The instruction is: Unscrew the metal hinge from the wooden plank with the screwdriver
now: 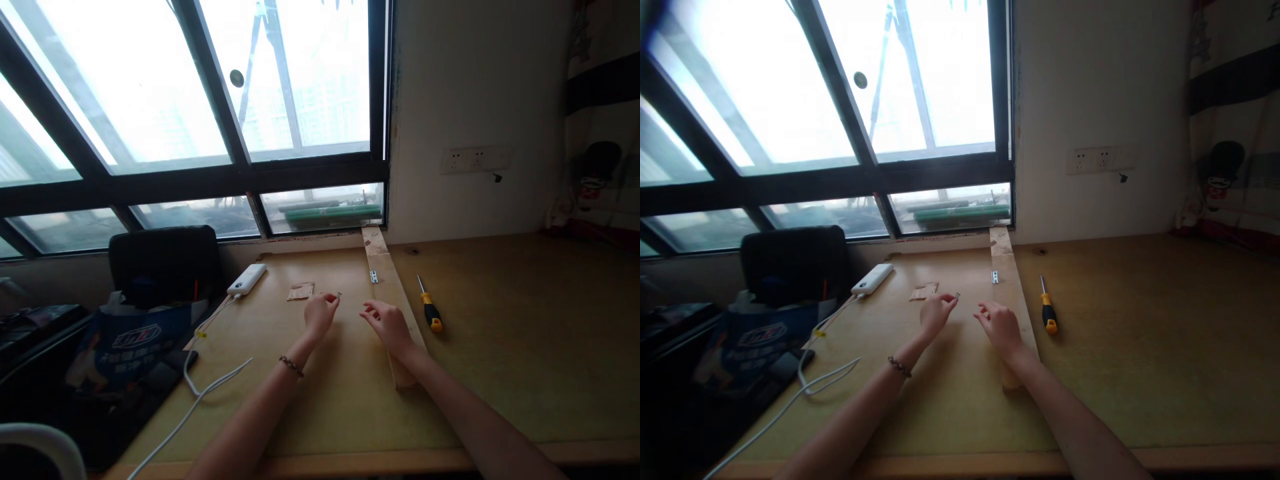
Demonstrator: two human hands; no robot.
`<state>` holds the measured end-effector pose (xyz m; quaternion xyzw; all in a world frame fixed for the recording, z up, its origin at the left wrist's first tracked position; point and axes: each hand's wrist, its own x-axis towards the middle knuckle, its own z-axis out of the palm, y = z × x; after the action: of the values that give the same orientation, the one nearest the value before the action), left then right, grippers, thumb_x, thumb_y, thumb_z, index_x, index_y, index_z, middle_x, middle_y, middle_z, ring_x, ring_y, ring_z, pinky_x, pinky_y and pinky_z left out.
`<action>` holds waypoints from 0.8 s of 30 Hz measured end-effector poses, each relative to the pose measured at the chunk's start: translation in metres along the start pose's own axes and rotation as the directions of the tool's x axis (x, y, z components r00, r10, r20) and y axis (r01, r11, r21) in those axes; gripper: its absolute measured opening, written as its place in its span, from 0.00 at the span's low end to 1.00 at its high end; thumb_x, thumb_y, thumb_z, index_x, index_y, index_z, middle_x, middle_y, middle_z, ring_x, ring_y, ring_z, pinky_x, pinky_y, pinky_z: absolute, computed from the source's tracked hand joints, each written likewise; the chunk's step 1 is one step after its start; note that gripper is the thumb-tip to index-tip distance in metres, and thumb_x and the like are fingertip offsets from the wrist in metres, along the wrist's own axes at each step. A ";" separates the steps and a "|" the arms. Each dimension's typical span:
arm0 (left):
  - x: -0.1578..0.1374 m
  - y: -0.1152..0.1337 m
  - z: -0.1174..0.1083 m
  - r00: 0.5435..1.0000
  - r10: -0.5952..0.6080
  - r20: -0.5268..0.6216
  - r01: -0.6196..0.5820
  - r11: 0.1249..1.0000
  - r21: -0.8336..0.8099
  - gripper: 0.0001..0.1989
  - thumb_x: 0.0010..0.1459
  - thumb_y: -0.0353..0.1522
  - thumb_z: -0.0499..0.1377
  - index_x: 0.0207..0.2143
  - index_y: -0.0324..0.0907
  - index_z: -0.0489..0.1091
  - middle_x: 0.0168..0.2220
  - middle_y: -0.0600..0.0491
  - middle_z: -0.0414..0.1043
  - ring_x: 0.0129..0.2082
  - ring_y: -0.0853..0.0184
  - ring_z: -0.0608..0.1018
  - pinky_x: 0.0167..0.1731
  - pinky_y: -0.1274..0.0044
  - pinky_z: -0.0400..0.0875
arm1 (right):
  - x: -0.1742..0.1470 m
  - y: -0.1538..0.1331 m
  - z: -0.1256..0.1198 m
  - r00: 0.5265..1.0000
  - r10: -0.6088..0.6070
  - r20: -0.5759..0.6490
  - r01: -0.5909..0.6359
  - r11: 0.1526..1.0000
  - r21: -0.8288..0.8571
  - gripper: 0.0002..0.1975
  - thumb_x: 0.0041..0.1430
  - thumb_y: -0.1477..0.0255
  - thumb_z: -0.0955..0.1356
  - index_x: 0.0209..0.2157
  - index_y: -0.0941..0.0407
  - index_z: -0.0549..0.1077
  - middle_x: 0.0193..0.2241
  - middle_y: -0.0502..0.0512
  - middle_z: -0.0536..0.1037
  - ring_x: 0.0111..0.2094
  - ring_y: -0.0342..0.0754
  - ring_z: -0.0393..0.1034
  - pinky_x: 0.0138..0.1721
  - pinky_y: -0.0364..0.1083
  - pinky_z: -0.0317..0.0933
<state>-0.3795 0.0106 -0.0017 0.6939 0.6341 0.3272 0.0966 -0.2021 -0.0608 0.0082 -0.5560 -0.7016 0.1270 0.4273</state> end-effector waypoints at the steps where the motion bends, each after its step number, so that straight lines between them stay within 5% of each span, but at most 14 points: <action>1: 0.013 -0.006 -0.002 0.998 -0.050 -0.028 0.052 0.995 0.091 0.13 0.51 0.39 0.55 0.30 0.42 0.75 0.32 0.47 0.75 0.33 0.63 0.75 0.32 0.76 0.64 | 0.000 -0.001 -0.001 1.000 -0.013 0.009 0.014 0.999 -0.031 0.09 0.53 0.68 0.66 0.37 0.56 0.73 0.31 0.54 0.78 0.28 0.45 0.71 0.33 0.42 0.62; 8: 0.071 -0.032 0.008 0.962 -0.270 -0.040 0.263 0.876 0.404 0.13 0.51 0.33 0.53 0.33 0.39 0.75 0.33 0.40 0.74 0.35 0.56 0.74 0.30 0.73 0.62 | -0.003 -0.007 -0.005 0.989 -0.112 0.092 0.128 0.972 -0.198 0.10 0.57 0.65 0.64 0.37 0.55 0.72 0.33 0.54 0.77 0.31 0.44 0.71 0.33 0.41 0.59; 24: 0.072 -0.038 0.019 0.991 -0.124 -0.040 0.125 0.808 0.575 0.16 0.53 0.35 0.51 0.34 0.35 0.74 0.33 0.37 0.72 0.37 0.54 0.70 0.34 0.69 0.60 | -0.001 -0.005 -0.008 0.986 -0.095 0.134 0.132 0.945 -0.298 0.12 0.59 0.64 0.61 0.34 0.54 0.73 0.31 0.53 0.77 0.31 0.44 0.71 0.32 0.41 0.56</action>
<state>-0.4012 0.0908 -0.0134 0.6475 0.7474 0.1131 -0.0968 -0.1995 -0.0657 0.0154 -0.5656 -0.7676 0.0247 0.3006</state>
